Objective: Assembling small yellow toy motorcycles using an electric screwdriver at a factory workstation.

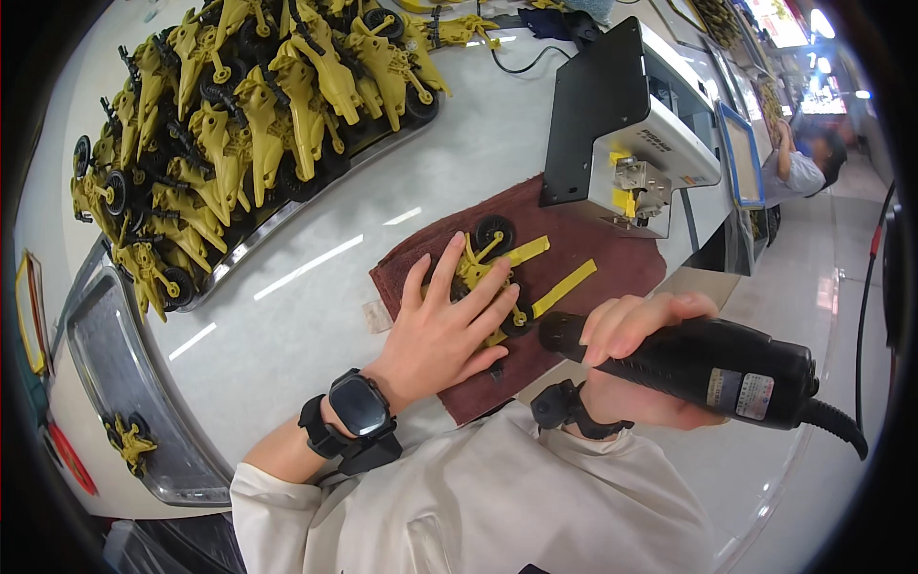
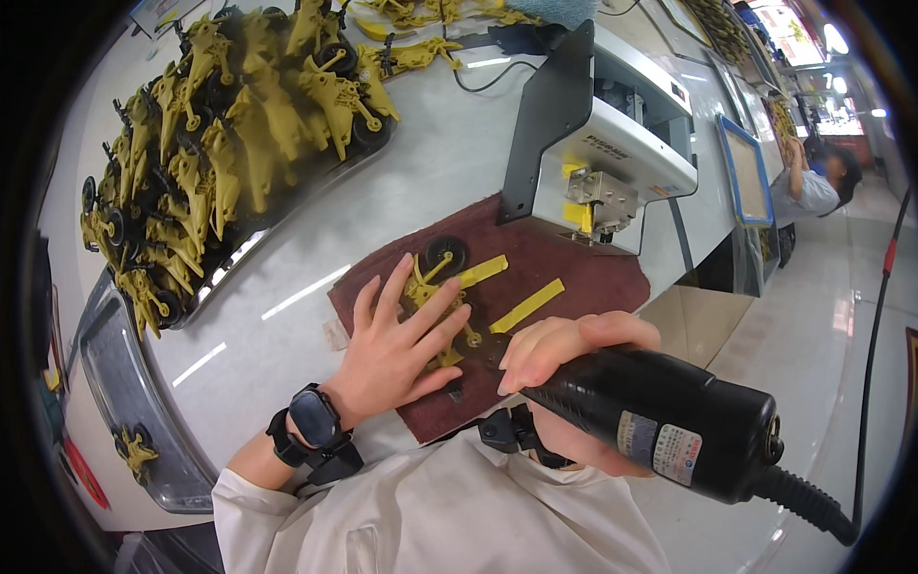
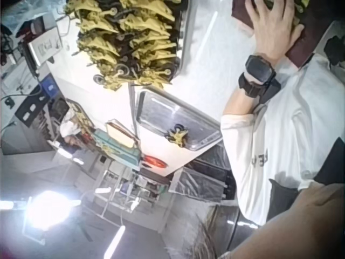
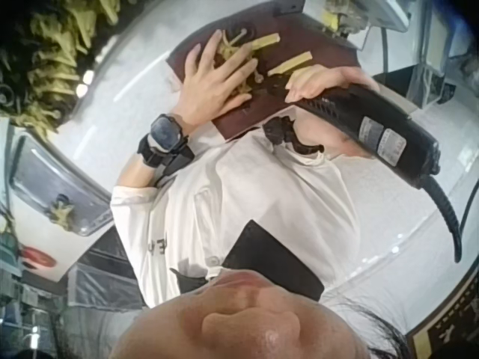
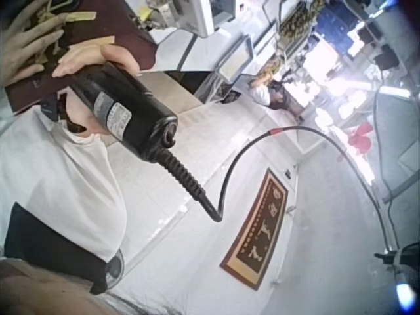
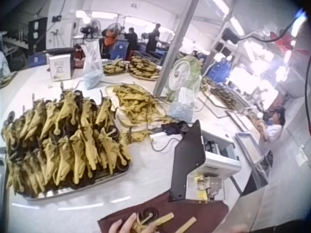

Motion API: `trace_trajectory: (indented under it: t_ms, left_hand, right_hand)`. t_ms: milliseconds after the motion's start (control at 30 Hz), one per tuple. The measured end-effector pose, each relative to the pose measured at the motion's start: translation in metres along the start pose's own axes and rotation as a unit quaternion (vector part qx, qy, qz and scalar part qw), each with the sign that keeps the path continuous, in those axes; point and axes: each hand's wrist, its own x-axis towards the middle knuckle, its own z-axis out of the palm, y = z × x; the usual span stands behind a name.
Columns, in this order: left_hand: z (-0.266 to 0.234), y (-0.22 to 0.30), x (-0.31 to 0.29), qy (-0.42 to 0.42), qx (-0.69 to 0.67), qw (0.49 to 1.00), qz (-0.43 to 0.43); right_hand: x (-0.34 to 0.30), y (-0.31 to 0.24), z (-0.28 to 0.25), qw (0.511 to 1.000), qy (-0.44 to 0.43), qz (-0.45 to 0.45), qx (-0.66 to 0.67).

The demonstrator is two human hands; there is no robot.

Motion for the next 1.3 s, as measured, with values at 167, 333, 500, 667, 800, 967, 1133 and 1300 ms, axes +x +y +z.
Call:
trace_trajectory:
  t_ms: [167,333,500,667,800,967,1133,1300]
  left_hand:
    - [0.001,-0.001,0.0,-0.001,-0.005,1.0,-0.001]
    - [0.001,0.0,0.0,-0.001,-0.003,1.0,-0.003]
    - [0.002,0.0,0.0,-0.005,-0.005,1.0,-0.007]
    - [0.001,-0.001,0.001,-0.005,-0.01,1.0,-0.011]
    - [0.003,0.002,-0.001,-0.008,0.009,1.0,-0.016]
    - [0.002,0.004,0.002,-0.031,0.029,0.999,-0.022]
    - [0.002,0.003,0.002,-0.031,0.019,0.999,-0.016]
    - [0.0,0.003,0.0,-0.024,0.025,0.999,-0.021]
  right_hand:
    - [-0.001,-0.002,-0.004,0.999,0.003,-0.004,0.049]
    - [-0.004,0.009,-0.005,0.999,0.009,0.0,0.032]
    - [-0.009,0.011,-0.008,0.998,-0.047,-0.009,0.027]
    - [-0.01,0.019,-0.004,0.998,-0.055,-0.035,0.005]
    - [-0.003,0.022,-0.007,1.0,-0.006,-0.003,0.025]
    - [0.045,-0.024,-0.046,0.98,0.177,-0.093,-0.006]
    - [0.086,-0.015,-0.065,0.914,0.255,-0.185,-0.257]
    - [0.053,-0.026,-0.046,0.995,0.092,-0.039,-0.018]
